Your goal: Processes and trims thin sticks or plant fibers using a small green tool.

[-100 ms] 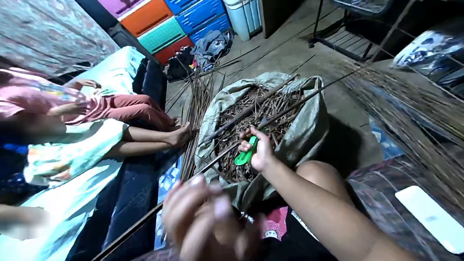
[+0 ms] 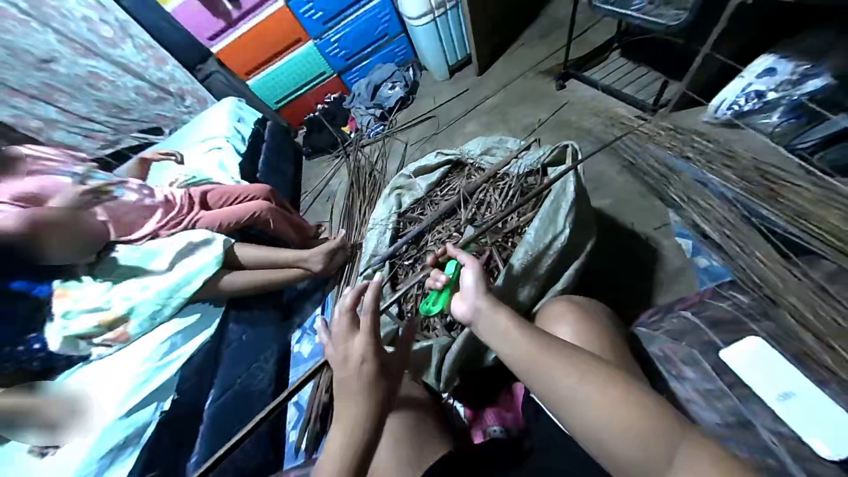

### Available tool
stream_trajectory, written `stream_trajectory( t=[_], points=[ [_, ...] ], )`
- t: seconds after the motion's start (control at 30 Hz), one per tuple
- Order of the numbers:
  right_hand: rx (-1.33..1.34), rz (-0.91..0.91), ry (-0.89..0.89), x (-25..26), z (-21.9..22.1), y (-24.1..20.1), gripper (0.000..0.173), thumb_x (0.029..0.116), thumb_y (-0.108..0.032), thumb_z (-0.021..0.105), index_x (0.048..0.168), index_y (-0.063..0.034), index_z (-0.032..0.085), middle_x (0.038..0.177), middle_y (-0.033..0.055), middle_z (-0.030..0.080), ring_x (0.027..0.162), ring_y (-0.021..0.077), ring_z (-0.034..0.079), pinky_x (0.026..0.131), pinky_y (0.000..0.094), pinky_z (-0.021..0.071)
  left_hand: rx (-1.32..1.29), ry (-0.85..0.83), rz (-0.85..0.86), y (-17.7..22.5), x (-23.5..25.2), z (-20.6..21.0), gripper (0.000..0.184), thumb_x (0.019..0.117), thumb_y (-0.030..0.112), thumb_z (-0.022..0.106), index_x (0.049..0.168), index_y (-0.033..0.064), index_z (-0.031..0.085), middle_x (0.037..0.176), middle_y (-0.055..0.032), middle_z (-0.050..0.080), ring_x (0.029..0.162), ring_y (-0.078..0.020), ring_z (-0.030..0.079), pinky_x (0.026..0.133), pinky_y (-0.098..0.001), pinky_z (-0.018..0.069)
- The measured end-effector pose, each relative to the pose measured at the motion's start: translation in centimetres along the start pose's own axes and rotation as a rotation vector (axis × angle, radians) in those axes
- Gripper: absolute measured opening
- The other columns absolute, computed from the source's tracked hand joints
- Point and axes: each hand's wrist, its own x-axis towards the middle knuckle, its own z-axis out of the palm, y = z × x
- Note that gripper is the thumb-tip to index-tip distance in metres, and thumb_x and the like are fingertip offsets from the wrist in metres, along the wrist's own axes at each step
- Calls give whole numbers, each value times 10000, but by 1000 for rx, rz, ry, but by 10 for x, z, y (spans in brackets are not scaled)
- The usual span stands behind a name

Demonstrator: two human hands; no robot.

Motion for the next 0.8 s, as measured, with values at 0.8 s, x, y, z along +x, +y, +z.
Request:
stream_trajectory(
  t=[0.8],
  points=[
    [-661,-131,-105,19,-10,-19,313,1019,48,509,1322,4,569,801,25,592,498,35,436,486,185,420,-234,-431,-912,-143,-194,-61,344,990,2,523,1306,-66,639,1179,-249,699,1083,-320,684,1009,-499,507]
  ],
)
